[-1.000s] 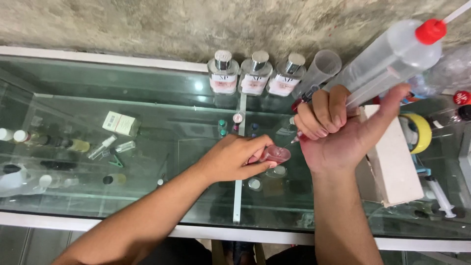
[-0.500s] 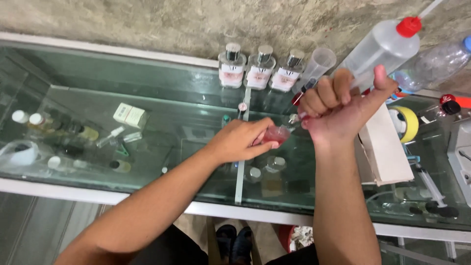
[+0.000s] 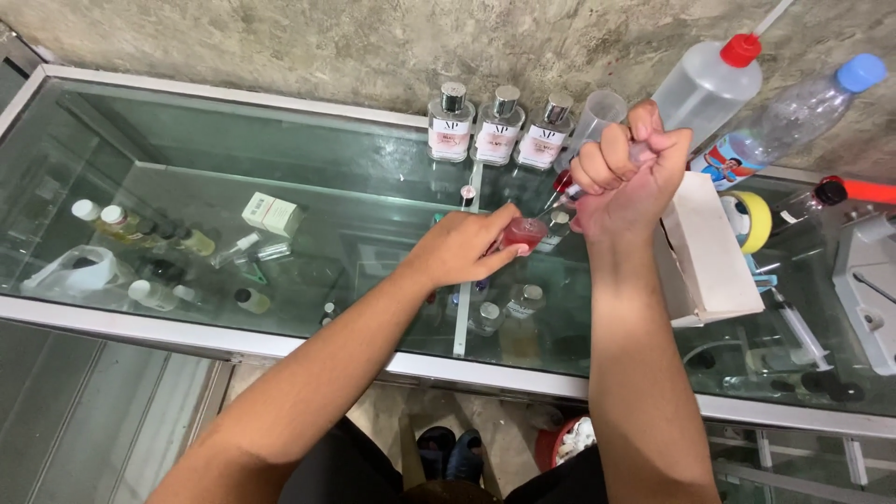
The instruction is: The person fills a small red bottle using a large syringe to draw liquid from a larger container and transfer it into the smaller bottle.
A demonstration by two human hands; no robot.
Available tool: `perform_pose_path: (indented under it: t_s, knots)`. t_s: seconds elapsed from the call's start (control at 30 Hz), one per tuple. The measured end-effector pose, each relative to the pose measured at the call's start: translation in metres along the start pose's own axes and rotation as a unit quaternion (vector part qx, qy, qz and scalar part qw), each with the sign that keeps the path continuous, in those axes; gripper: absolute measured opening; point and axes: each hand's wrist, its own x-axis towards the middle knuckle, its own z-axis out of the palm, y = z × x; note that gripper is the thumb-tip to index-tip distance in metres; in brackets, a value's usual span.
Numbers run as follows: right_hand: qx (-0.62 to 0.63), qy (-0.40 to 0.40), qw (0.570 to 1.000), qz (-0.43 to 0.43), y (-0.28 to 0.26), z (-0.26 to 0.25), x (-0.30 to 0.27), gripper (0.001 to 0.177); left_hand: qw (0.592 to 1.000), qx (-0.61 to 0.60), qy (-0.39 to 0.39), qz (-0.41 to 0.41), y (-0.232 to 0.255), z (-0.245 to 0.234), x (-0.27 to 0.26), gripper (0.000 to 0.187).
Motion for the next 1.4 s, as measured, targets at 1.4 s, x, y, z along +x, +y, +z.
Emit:
perform_pose_path:
  t_s: [1.4]
  knots:
    - [-0.575,0.060,0.809,-0.107,-0.054,0.132,-0.185,0.012,0.648,-0.739,0.088,-0.164,0.148,0.003,0.023,0.035]
